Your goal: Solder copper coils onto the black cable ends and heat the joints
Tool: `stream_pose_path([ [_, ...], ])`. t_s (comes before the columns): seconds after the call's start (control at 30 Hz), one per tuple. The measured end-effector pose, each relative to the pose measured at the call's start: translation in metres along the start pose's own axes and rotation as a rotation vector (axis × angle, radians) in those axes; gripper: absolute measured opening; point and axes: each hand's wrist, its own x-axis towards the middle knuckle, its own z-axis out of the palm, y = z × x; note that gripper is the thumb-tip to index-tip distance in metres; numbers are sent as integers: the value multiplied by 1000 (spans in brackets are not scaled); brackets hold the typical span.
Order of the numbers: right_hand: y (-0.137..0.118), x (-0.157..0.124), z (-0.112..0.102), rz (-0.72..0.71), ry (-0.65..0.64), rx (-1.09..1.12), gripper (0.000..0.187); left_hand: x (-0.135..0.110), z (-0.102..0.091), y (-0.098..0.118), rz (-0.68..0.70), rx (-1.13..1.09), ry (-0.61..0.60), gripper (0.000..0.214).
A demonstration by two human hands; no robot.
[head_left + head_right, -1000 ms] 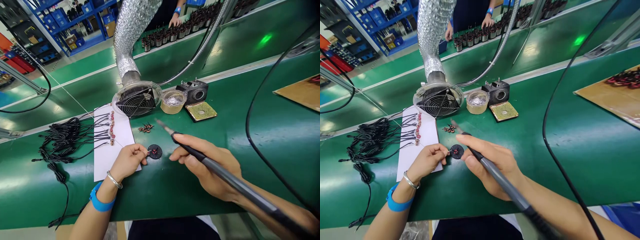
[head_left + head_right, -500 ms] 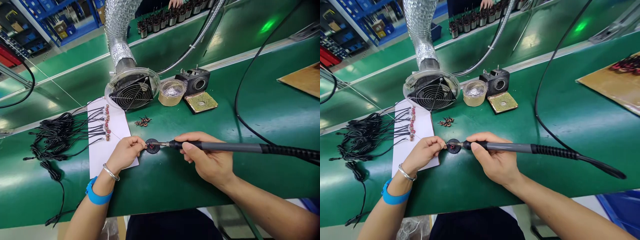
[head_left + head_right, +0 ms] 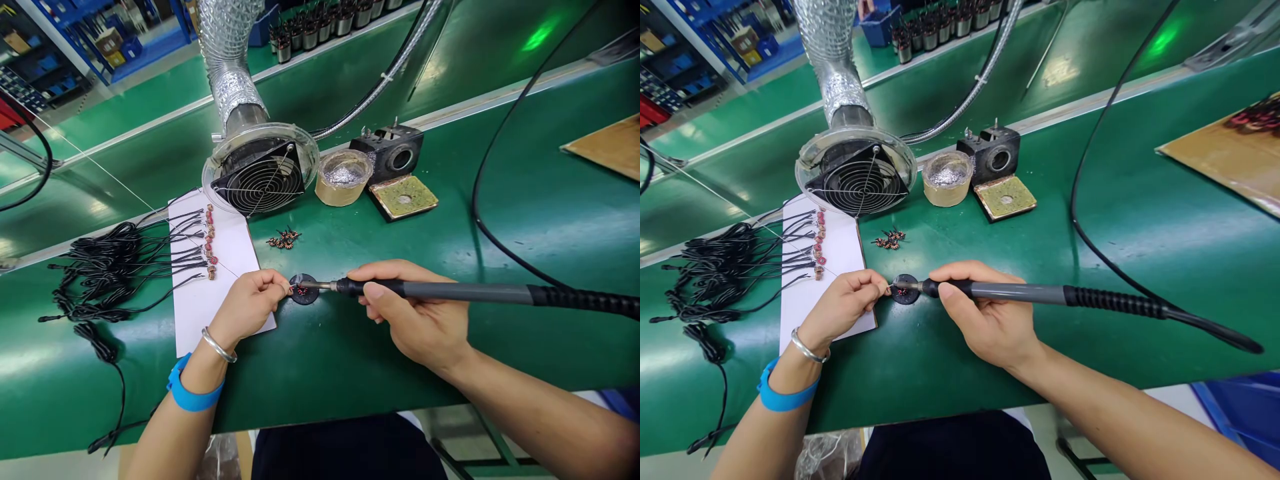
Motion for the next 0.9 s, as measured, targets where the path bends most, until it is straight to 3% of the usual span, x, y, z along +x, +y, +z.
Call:
stream_pose_path([
  [0.37, -4, 1, 1, -48, -22, -36, 9, -1, 0, -1, 7, 10, -13, 19],
  [0.63, -13, 4, 2, -248, -58, -139, 13, -1, 0, -1, -8, 13, -24, 19],
  [0.9, -11, 3, 1, -297, -49, -78, 17, -1, 0, 0, -4, 16, -27, 20],
])
